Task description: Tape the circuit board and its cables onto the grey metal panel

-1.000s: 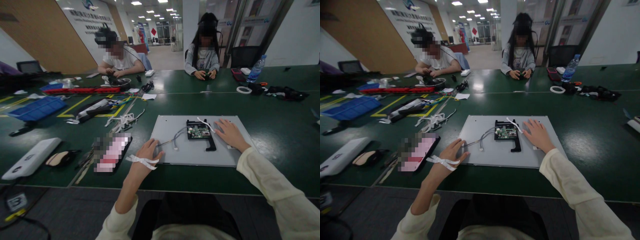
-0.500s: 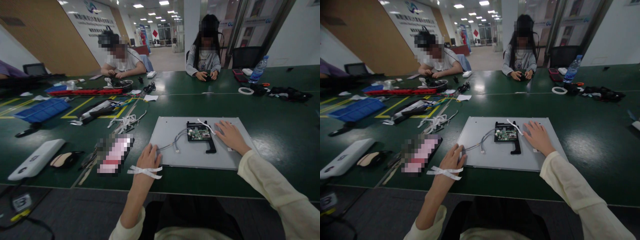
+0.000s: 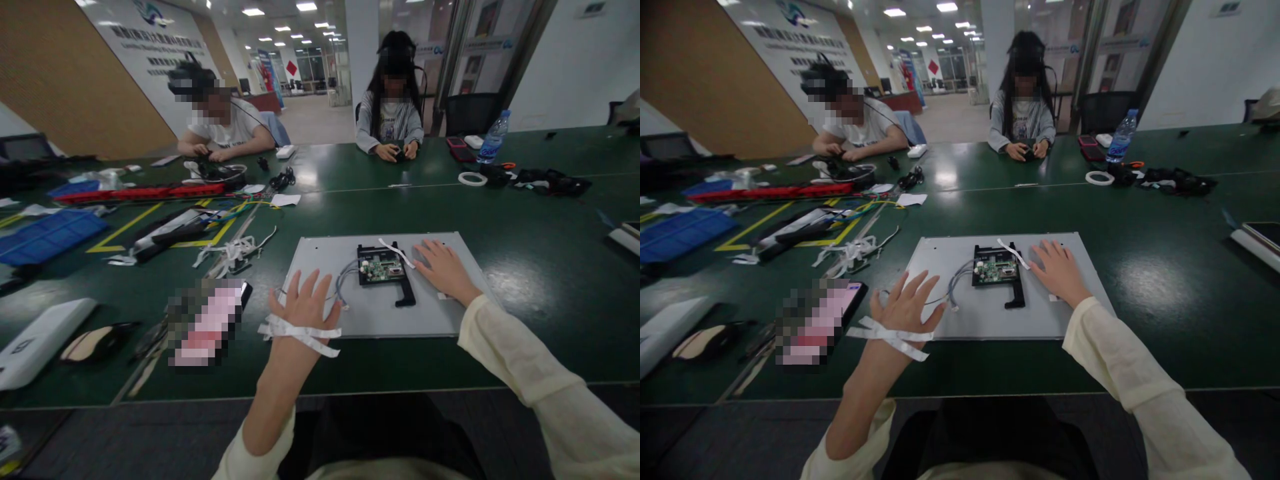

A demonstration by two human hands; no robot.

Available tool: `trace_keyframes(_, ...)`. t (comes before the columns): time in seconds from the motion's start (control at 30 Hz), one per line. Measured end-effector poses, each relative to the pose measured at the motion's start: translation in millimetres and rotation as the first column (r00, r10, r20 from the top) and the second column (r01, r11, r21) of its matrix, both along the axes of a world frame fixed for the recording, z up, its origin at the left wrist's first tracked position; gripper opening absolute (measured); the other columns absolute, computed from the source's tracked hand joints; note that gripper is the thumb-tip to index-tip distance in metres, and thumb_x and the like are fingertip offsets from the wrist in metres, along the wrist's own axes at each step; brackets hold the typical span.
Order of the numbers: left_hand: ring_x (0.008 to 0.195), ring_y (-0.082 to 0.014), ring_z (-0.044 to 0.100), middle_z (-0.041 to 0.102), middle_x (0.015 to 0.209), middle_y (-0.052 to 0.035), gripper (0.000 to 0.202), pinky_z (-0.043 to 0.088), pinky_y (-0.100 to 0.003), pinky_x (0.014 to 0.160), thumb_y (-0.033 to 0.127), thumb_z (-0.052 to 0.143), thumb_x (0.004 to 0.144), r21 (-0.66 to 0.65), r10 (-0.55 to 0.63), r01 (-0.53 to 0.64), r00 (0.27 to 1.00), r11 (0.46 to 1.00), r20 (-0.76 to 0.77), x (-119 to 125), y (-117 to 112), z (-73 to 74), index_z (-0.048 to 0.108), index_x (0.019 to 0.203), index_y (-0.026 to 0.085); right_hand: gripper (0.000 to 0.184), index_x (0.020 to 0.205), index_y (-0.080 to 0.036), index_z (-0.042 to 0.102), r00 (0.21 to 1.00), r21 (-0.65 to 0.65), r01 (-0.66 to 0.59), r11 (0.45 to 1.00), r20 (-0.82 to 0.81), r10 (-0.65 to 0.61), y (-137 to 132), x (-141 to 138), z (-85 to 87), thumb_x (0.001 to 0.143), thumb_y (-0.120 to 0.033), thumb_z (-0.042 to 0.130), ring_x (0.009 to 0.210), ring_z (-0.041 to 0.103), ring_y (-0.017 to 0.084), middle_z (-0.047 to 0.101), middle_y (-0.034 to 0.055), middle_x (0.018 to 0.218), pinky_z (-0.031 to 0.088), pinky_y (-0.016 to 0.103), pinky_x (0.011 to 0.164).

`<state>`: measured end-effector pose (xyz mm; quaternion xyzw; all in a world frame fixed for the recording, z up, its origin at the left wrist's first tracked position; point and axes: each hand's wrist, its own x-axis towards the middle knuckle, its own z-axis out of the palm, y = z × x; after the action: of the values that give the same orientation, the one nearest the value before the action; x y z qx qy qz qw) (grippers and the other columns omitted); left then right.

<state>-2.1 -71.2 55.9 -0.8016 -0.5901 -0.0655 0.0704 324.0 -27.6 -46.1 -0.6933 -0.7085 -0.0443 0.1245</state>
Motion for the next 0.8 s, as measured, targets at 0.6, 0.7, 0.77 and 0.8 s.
trace_keyframes(0.6,0.145,-0.039,0.01,0.013,0.158,-0.0167,0.088,0.017,-0.064,0.11,0.062,0.057,0.078,-0.271,-0.34,0.339,0.939,0.901,0.044,63.5,68.2,8.2,0.024,0.148,0.021,0.057,0.142,-0.025,0.044,1.0,-0.004,-0.003,1.0,-0.014,0.003,-1.8,1.9,0.9,0.096,-0.054,0.027,0.137,0.03,0.032,0.038,0.0084,0.149,0.03,0.051,0.107)
trace_keyframes(0.7,0.146,-0.0385,0.003,0.008,0.159,-0.0161,0.093,0.013,-0.064,0.111,0.065,0.058,0.075,-0.372,-0.448,0.446,0.89,0.814,0.085,81.5,92.4,1.2,0.023,0.149,0.021,0.057,0.142,-0.025,0.043,1.0,-0.007,-0.003,1.0,-0.015,0.002,-1.2,2.3,0.9,0.096,-0.053,0.027,0.137,0.031,0.032,0.038,0.0087,0.149,0.03,0.051,0.107)
trace_keyframes(0.77,0.145,-0.0392,0.001,0.01,0.159,-0.0168,0.095,0.012,-0.066,0.109,0.068,0.058,0.074,-0.386,-0.456,0.466,0.881,0.796,0.125,86.3,101.5,-6.6,0.022,0.149,0.02,0.056,0.142,-0.025,0.044,1.0,-0.007,-0.009,1.0,-0.016,0.009,-0.5,2.6,1.0,0.096,-0.053,0.028,0.137,0.031,0.032,0.038,0.0091,0.149,0.03,0.052,0.107)
trace_keyframes(0.8,0.145,-0.0395,0.001,0.011,0.159,-0.0167,0.095,0.012,-0.067,0.109,0.068,0.057,0.075,-0.386,-0.452,0.472,0.88,0.793,0.148,87.2,104.0,-11.9,0.021,0.149,0.021,0.056,0.142,-0.025,0.044,1.0,-0.006,-0.012,1.0,-0.015,0.012,-0.2,2.7,1.1,0.096,-0.053,0.029,0.137,0.031,0.032,0.038,0.0092,0.149,0.03,0.052,0.107)
